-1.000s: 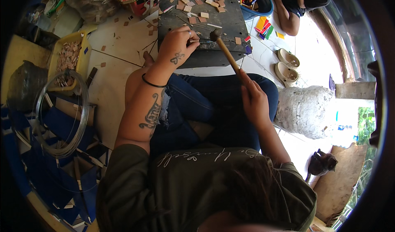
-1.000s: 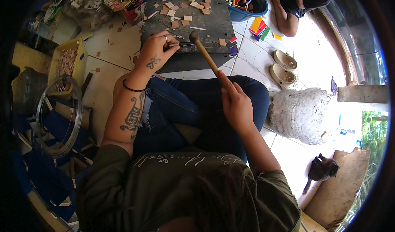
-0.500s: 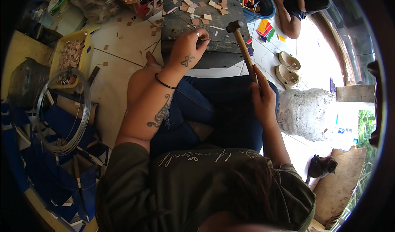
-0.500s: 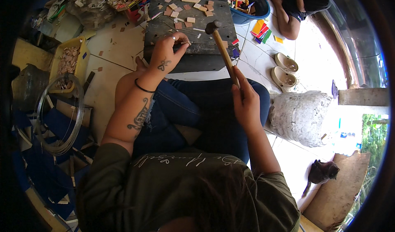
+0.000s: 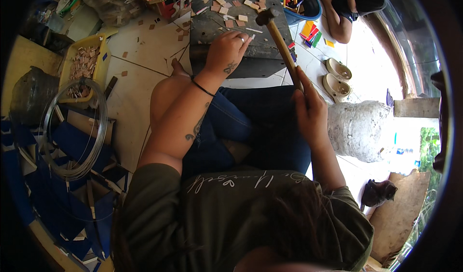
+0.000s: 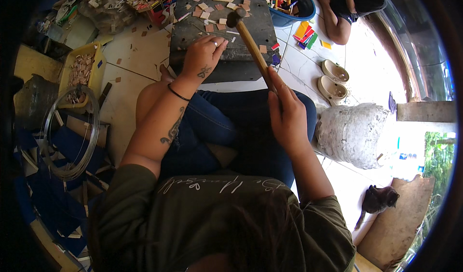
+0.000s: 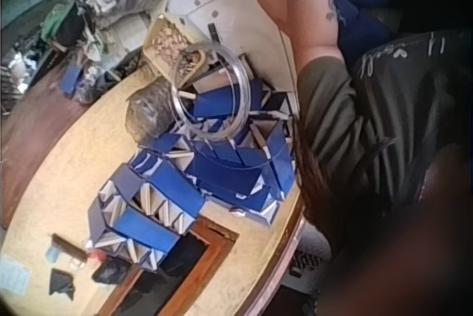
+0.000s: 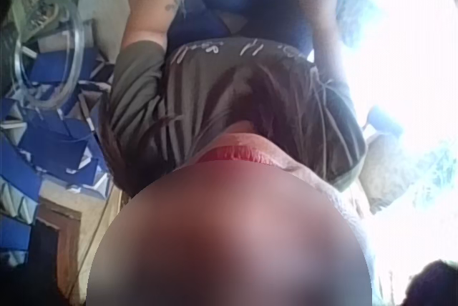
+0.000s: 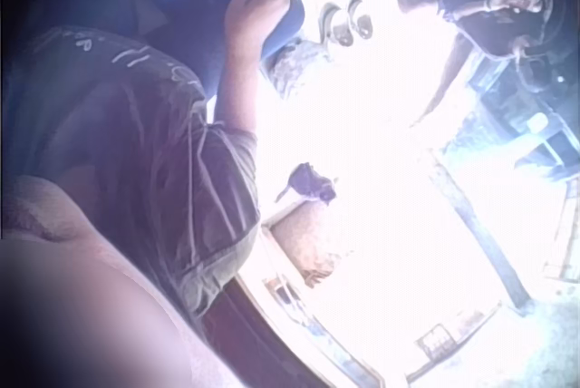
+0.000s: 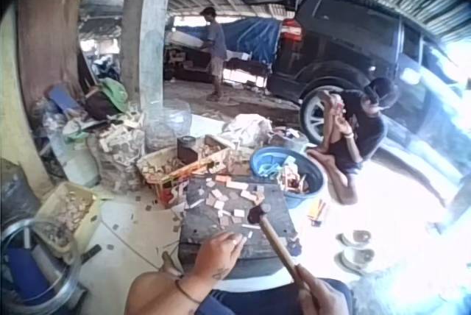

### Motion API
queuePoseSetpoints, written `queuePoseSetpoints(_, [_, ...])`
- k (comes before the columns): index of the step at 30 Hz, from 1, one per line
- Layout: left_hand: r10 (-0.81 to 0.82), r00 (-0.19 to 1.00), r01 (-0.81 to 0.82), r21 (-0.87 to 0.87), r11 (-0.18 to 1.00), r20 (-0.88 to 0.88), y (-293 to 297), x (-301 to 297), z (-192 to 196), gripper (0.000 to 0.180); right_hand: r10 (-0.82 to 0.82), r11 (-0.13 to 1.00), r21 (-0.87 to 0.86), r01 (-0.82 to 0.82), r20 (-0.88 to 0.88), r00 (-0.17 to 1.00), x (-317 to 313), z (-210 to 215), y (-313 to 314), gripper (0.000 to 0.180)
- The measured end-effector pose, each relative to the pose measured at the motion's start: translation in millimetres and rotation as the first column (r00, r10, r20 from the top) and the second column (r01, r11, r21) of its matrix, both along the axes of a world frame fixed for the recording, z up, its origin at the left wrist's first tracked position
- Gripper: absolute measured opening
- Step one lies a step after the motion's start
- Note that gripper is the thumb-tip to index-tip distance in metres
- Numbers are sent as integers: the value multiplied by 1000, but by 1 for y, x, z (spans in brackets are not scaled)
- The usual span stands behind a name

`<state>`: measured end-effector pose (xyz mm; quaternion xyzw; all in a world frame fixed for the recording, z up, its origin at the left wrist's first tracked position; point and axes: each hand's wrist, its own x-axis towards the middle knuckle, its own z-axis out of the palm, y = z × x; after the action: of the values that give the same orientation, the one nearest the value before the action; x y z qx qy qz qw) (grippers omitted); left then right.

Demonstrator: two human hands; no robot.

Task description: The person sits on the floor and repeatedly hammers nails into small wooden blocks using a hammer. They pick up blocks, position them on a work surface, and drive nails in one at a time. A cat walks nearby, and another person is visible in the background.

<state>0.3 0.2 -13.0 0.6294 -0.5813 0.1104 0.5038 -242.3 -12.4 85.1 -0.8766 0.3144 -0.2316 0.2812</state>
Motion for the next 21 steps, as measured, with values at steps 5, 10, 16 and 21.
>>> queuePoseSetpoints(5, [2, 999, -1, -26, 1000, 41, 0, -1, 0, 16, 13, 996, -93, -15, -25, 1000, 6, 8, 3, 49])
queuePoseSetpoints(10, [21, 997, -21, -3, 1000, 78, 0, -2, 0, 15, 5, 996, -84, -5, -2, 1000, 5, 9, 1, 49])
queuePoseSetpoints(16, [19, 997, -17, -29, 999, 72, -2, -3, -5, 14, 4, 1000, -21, -6, -92, 996, 3, 7, -1, 46])
queuePoseSetpoints(21, [19, 1000, -19, 8, 1000, 16, 0, -1, -5, 13, 6, 998, -68, 0, 97, 995, 10, -19, -36, 46])
